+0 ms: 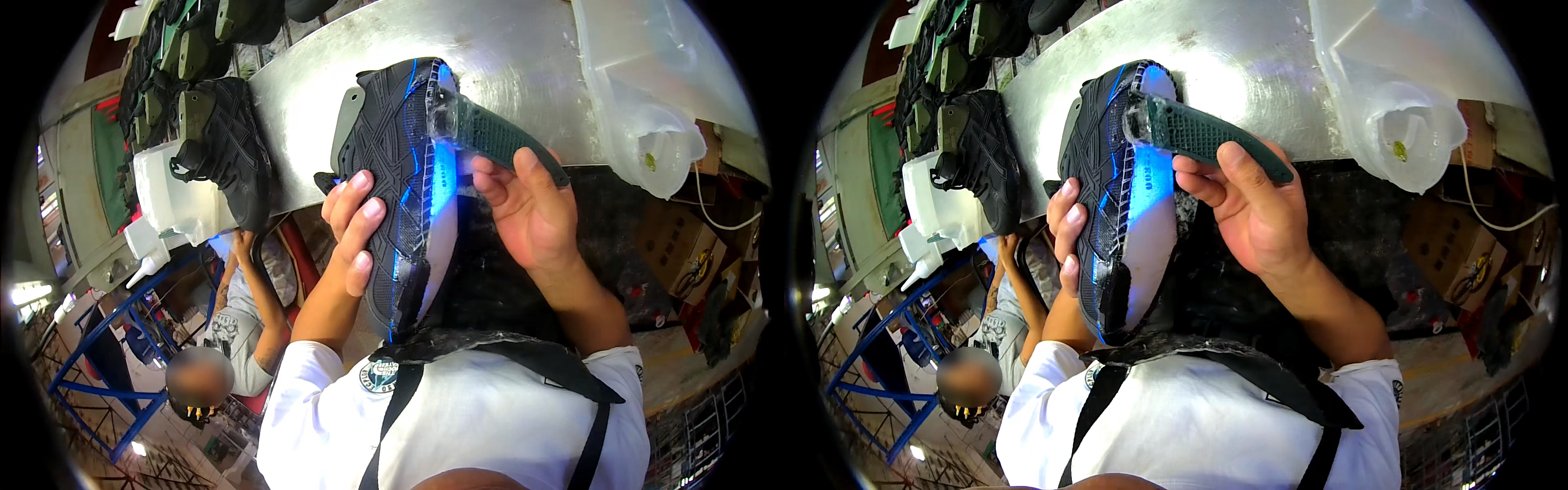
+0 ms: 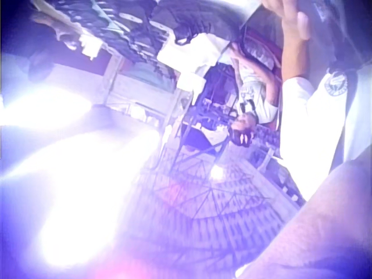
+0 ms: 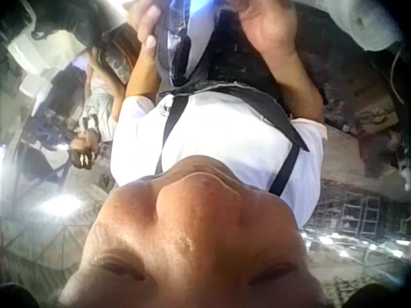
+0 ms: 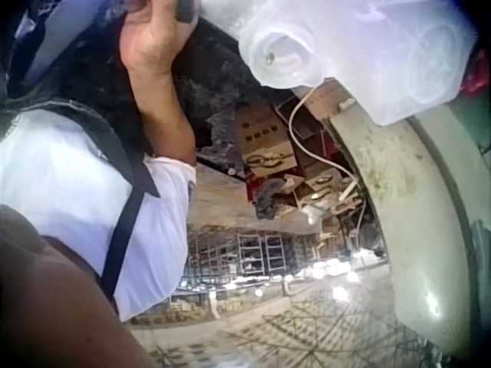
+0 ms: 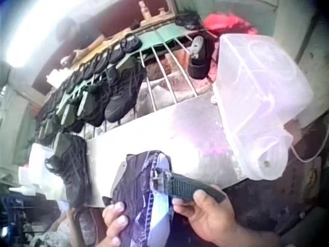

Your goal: The person applies glue to the bottom edge of black shoes using a specialized applicator tool and then places the shoes on a conveyor rack.

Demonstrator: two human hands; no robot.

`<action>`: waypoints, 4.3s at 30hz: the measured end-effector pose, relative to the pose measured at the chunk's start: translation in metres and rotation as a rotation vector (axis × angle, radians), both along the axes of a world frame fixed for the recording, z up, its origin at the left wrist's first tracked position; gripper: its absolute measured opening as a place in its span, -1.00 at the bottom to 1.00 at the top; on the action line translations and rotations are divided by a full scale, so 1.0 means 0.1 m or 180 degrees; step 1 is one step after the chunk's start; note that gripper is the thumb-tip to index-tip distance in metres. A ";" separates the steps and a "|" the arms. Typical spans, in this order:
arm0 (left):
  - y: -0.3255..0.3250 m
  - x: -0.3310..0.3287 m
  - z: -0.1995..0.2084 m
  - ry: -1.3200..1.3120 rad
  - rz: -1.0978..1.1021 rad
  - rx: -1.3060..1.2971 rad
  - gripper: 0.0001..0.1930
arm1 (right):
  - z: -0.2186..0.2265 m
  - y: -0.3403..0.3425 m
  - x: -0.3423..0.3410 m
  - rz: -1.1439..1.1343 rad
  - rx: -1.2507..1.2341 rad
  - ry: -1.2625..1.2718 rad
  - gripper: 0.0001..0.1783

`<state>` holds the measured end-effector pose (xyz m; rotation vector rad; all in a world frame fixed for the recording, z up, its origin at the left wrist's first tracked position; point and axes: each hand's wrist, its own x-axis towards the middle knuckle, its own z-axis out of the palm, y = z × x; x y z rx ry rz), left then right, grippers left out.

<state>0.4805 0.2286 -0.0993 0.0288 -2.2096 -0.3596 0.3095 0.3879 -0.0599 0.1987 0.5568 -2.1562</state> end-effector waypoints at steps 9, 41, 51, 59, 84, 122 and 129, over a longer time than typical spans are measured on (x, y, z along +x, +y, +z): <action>0.07 -0.24 -0.13 0.0872 0.0182 0.0032 -0.18 | 0.30 0.46 -0.05 0.0818 -0.0062 0.2857 -0.68; -0.28 -0.29 0.09 0.0501 -0.0657 -0.0691 -0.16 | 0.40 -0.11 -0.72 0.0143 0.1840 0.4345 -0.70; -0.23 -0.26 0.11 0.0402 -0.0616 -0.0564 -0.16 | 0.37 0.01 -0.70 0.0105 0.1356 0.4702 -0.74; -0.17 -0.26 0.16 0.0312 -0.0515 -0.0442 -0.16 | 0.38 0.22 -0.43 0.0484 0.1387 0.3599 -0.76; -0.29 -0.41 0.64 -0.0407 -0.1069 -0.0995 -0.39 | 0.81 0.47 -0.34 0.0570 0.1113 0.4662 -0.72; -0.15 -0.88 1.21 -0.0571 -0.1044 -0.0544 -0.48 | 1.13 0.77 -0.45 -0.0009 0.0257 0.4767 -0.79; -0.13 -0.96 1.36 -0.0852 -0.0968 -0.0391 -0.38 | 1.35 0.79 -0.41 -0.0636 0.0617 0.5571 -0.77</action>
